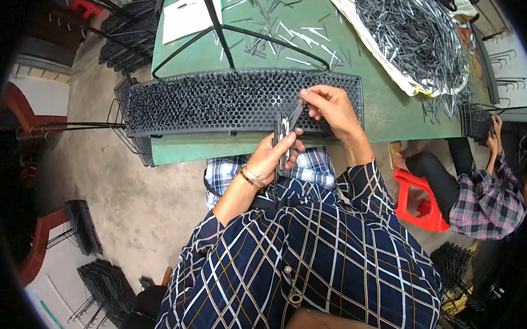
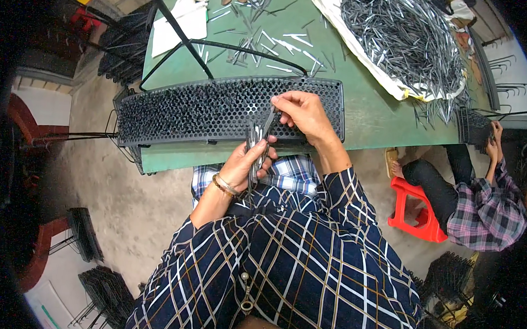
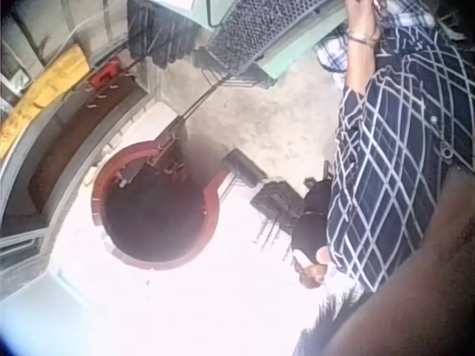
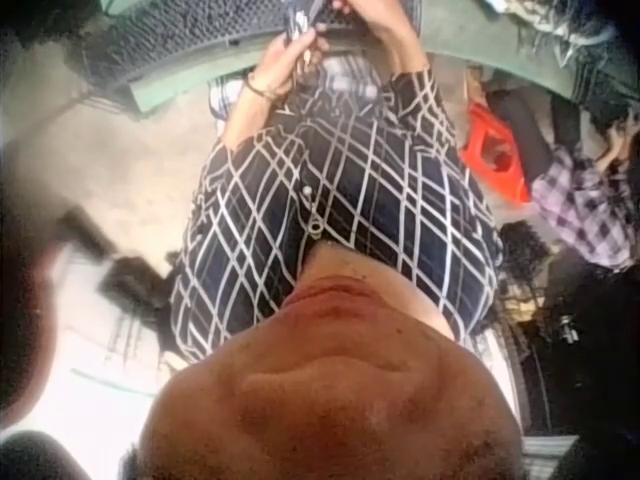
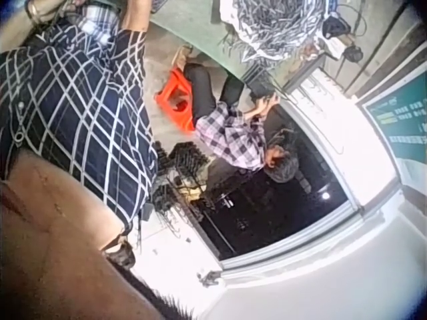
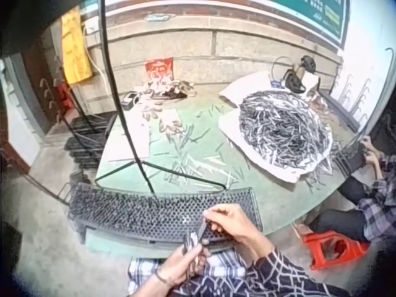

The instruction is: Pick up thin metal pins and insert them into a mesh grid panel.

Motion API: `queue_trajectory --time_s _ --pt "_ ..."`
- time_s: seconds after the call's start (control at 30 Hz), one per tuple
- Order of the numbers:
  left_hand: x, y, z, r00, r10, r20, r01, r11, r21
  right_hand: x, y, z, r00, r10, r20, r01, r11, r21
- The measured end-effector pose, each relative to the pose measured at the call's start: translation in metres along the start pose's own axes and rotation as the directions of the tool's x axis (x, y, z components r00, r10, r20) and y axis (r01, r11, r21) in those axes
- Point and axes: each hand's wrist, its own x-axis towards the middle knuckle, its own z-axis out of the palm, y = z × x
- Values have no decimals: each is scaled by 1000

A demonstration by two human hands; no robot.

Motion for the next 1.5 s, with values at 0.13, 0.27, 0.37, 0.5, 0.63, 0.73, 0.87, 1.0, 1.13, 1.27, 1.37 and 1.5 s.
queue_trajectory --time_s 0.13,0.27,0.37,0.5,0.63,0.73,0.87,1.0,1.13,1.27,1.37,1.5 --pt "0 2 0 1000 -24 -16 22 995 -98 -3 0 -3 983 -20 182 21 1000 -6" --pt "1 1 0 997 -66 -31 58 978 -200 -9 -4 -1 957 0 291 15 999 -51" --pt "3 -4 -1 996 -46 -81 30 983 -181 -13 -4 3 952 -19 305 29 999 -30" --pt "3 -4 -1 997 -62 -41 52 976 -213 -13 -1 -4 973 -5 229 0 1000 24" --pt "1 -5 -2 998 -50 -32 44 983 -178 -7 -7 -7 994 -60 88 55 997 52" --pt "1 -6 -3 998 -49 -26 43 983 -179 3 -14 -6 946 -226 -233 214 974 -76" --pt "0 -6 -1 998 -42 -37 35 984 -173 21 -5 2 881 -377 -284 333 923 -191" --pt "-2 -6 -3 997 -35 -61 28 992 -119 29 1 6 821 -512 -252 391 827 -404" --pt "-5 -5 -9 997 -53 -54 43 984 -171 27 -1 11 767 -587 -260 423 767 -482" --pt "-9 -4 -13 998 -2 -57 -7 988 -157 29 7 14 685 -719 -118 531 603 -595" --pt "-17 -4 -9 996 60 -62 -65 995 -72 29 11 12 661 -747 -71 528 530 -664" --pt "-38 -28 -20 999 -37 8 37 999 -36 28 10 16 664 -746 -54 510 504 -697"
